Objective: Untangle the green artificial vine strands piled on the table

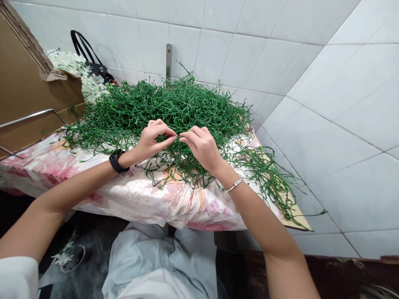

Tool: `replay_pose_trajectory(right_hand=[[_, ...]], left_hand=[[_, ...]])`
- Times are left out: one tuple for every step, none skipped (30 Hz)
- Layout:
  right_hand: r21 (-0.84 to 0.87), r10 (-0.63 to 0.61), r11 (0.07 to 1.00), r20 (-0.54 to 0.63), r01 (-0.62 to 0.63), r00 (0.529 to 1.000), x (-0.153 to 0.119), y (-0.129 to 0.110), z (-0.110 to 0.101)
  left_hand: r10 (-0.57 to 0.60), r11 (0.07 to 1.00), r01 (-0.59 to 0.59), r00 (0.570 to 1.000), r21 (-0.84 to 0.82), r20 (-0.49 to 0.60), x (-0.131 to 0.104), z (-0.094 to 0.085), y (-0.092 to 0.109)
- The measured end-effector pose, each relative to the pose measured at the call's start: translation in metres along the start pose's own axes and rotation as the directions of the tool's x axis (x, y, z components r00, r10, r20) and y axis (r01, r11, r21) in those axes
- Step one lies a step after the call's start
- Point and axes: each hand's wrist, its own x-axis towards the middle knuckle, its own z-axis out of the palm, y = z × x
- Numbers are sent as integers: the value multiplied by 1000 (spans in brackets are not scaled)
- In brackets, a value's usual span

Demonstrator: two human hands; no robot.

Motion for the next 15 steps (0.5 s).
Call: replay_pose_trajectory(right_hand=[[44, 59, 997, 45, -61, 997, 1, -1, 0], [84, 114, 989, 90, -122, 989, 1, -2, 0], [122, 162, 976, 131, -178, 978, 2, -3, 0], [155, 198, 962, 162, -223, 967, 2, -4, 0], [182, 223, 950, 178, -255, 958, 2, -4, 0], [198, 239, 942, 179, -272, 954, 3, -4, 0], [201, 245, 940, 166, -276, 955, 3, -4, 1], [189, 241, 946, 141, -265, 960, 2, -5, 2], [157, 224, 958, 107, -239, 969, 2, -5, 3], [106, 192, 974, 65, -198, 979, 1, -6, 4], [37, 147, 988, 22, -148, 989, 0, -6, 4], [-45, 91, 995, -12, -92, 996, -2, -6, 5], [-131, 29, 991, -29, -32, 999, -3, -5, 5], [-211, -32, 977, -23, 27, 999, -5, -4, 6], [-276, -86, 958, -2, 83, 996, -8, -1, 5]], left_hand=[[10, 999, -9, 1000, 32, -23, 0, 1, 0], [22, 998, -19, 999, 61, -43, -1, 2, -1], [35, 996, -30, 998, 86, -58, -1, 3, -1], [45, 994, -38, 997, 105, -67, -2, 4, -1], [51, 992, -42, 996, 117, -72, -2, 4, -1], [51, 992, -42, 996, 120, -74, -2, 5, -1], [45, 993, -36, 996, 116, -75, -2, 5, -1], [35, 994, -27, 996, 105, -78, -3, 5, -1], [24, 996, -17, 997, 91, -78, -3, 5, -1], [15, 997, -9, 997, 74, -70, -3, 4, -1], [4, 998, 0, 998, 57, -59, -3, 4, -1], [-12, 999, 13, 999, 44, -44, -3, 4, 0], [-32, 999, 33, 999, 32, -29, -2, 4, 0], [-58, 998, 58, 998, 18, -15, -2, 4, 0], [-88, 996, 87, 996, -5, 0, -1, 3, 1]])
